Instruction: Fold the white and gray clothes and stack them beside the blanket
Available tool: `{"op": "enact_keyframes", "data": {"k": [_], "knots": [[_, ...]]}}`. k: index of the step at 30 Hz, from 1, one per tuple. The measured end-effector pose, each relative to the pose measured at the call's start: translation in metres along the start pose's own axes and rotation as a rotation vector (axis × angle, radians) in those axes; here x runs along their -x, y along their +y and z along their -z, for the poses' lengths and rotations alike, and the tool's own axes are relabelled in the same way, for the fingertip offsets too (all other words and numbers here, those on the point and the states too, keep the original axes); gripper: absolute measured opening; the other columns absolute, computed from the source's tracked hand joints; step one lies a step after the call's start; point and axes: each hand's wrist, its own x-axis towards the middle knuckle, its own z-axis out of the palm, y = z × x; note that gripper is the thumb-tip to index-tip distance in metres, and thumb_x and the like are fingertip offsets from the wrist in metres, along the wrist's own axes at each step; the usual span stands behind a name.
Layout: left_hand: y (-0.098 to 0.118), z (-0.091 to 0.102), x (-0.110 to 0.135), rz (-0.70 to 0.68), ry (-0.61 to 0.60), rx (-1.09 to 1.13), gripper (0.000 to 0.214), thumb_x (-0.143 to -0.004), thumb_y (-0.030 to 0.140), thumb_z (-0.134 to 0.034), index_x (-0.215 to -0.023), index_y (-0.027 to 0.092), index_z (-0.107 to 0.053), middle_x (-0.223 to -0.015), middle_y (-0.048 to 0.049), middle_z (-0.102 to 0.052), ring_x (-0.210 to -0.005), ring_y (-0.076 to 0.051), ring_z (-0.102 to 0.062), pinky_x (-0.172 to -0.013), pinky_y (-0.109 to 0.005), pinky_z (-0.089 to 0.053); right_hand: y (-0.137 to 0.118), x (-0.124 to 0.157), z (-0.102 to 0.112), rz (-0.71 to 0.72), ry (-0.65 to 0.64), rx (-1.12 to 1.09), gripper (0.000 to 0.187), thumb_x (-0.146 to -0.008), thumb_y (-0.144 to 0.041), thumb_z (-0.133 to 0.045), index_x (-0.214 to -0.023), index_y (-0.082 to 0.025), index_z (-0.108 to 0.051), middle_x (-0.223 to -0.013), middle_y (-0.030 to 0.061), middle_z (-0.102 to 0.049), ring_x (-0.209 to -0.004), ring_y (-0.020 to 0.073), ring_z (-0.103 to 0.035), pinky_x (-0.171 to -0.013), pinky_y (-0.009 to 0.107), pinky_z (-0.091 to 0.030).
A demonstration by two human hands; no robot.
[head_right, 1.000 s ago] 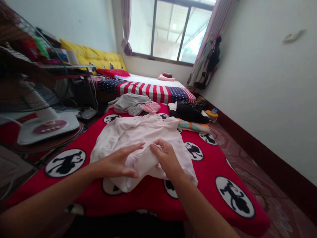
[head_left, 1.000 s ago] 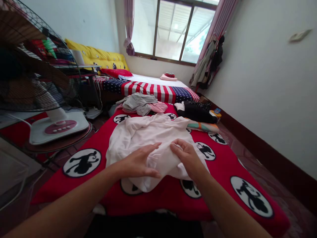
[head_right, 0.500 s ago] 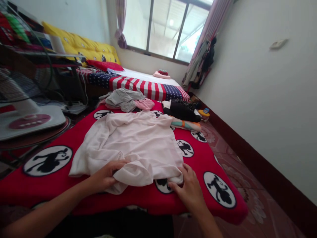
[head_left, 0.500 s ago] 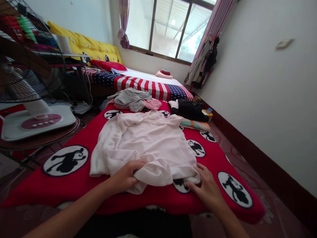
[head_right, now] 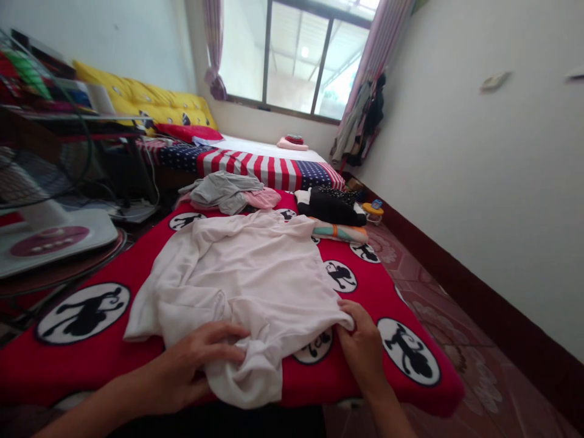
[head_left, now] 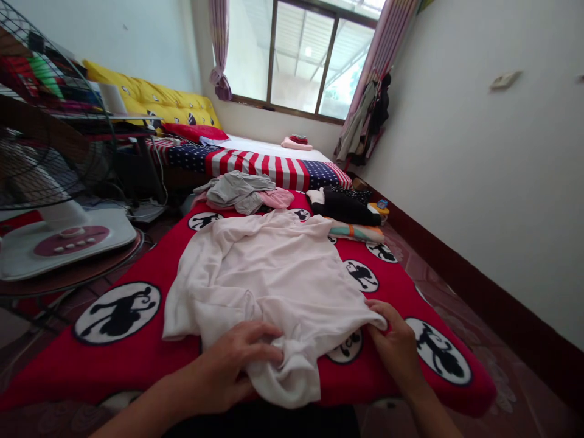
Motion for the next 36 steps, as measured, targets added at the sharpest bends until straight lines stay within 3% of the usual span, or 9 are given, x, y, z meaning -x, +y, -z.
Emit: {"op": "enact_keyframes", "data": {"k": [5,10,15,19,22,25,28,33,36], "knots": [[-0.021,0.011,0.027,0.062,0.102,-0.414,0.074,-0.071,0.027,-0.070,-0.139,0.034,-0.042,-0.148,-0.0054,-0.038,-0.135,-0.032,-0.034,-0.113,-0.057,-0.019,0.018,0.013,0.003,-0.050,-0.147,-0.057,0.018,-0.082,-0.035,-0.060,-0.095,-0.023,-0.062,-0.108,0.0063,-0.067,-0.097,0.0221,-0.064,-0.084,0.033,-0.052],[-0.047,0.028,0.046,0.139,0.203,-0.554,0.063,-0.073,0.016,-0.061,-0.134,0.028,-0.049,-0.137,-0.0081,-0.050,-0.126,-0.030,-0.045,-0.107,-0.050,-0.035,0.025,0.016,0.001,0.192,-0.201,0.006,0.026,-0.083,-0.027,-0.058,-0.108,-0.028,-0.065,-0.130,0.0060,-0.055,-0.119,0.0247,-0.053,-0.099,0.043,-0.046],[-0.042,0.042,0.041,0.171,0.198,-0.515,0.052,-0.063,0.002,-0.054,-0.109,0.024,-0.062,-0.140,-0.0087,-0.046,-0.131,-0.029,-0.038,-0.110,-0.048,-0.030,0.023,0.010,0.001,0.366,-0.201,0.003,0.027,-0.082,-0.017,-0.054,-0.098,-0.031,-0.071,-0.127,0.0039,-0.058,-0.118,0.0234,-0.054,-0.097,0.044,-0.049],[-0.030,0.065,0.026,0.173,0.008,-0.390,0.038,-0.061,0.025,-0.075,-0.097,0.024,-0.063,-0.144,-0.0087,-0.041,-0.135,-0.036,-0.031,-0.113,-0.056,-0.013,0.025,0.005,0.003,0.392,-0.275,0.008,0.027,-0.082,-0.016,-0.052,-0.095,-0.030,-0.072,-0.117,0.0047,-0.066,-0.112,0.0233,-0.059,-0.093,0.044,-0.052],[-0.031,0.078,0.016,0.198,-0.084,-0.244,0.041,-0.062,0.047,-0.077,-0.092,0.022,-0.063,-0.122,-0.0077,-0.057,-0.116,-0.030,-0.051,-0.108,-0.048,-0.028,0.026,0.003,0.004,0.371,-0.327,0.007,0.028,-0.084,-0.017,-0.050,-0.095,-0.030,-0.072,-0.114,0.0051,-0.067,-0.109,0.0230,-0.062,-0.093,0.045,-0.053],[-0.040,0.081,0.012,0.310,0.016,-0.142,0.054,-0.068,0.051,-0.072,-0.110,0.021,-0.058,-0.109,-0.0072,-0.060,-0.095,-0.023,-0.059,-0.088,-0.034,-0.045,0.025,0.005,0.005,0.328,-0.336,0.003,0.026,-0.084,-0.019,-0.051,-0.095,-0.029,-0.072,-0.114,0.0056,-0.067,-0.107,0.0227,-0.063,-0.091,0.043,-0.054],[-0.050,0.077,0.013,0.355,0.050,-0.124,0.071,-0.067,0.048,-0.074,-0.128,0.021,-0.049,-0.111,-0.0076,-0.061,-0.093,-0.023,-0.059,-0.083,-0.032,-0.047,0.023,0.007,0.006,0.289,-0.337,-0.005,0.023,-0.085,-0.022,-0.053,-0.097,-0.030,-0.072,-0.114,0.0058,-0.067,-0.106,0.0225,-0.063,-0.089,0.041,-0.055],[-0.033,0.079,0.021,0.293,-0.102,-0.179,0.014,-0.072,0.029,-0.071,-0.081,0.019,-0.068,-0.088,-0.0033,-0.064,-0.083,-0.020,-0.059,-0.074,-0.026,-0.044,0.020,0.009,0.009,0.260,-0.354,-0.045,0.019,-0.085,-0.028,-0.057,-0.095,-0.031,-0.073,-0.112,0.0058,-0.068,-0.103,0.0230,-0.064,-0.089,0.042,-0.055],[-0.007,0.091,0.031,0.253,-0.063,-0.092,0.002,-0.071,0.021,-0.068,-0.072,0.020,-0.067,-0.088,-0.0013,-0.065,-0.081,-0.017,-0.059,-0.073,-0.022,-0.044,0.016,0.001,0.017,0.224,-0.422,-0.116,0.015,-0.083,-0.032,-0.060,-0.090,-0.029,-0.074,-0.110,0.0060,-0.069,-0.104,0.0238,-0.063,-0.091,0.042,-0.052]]}}
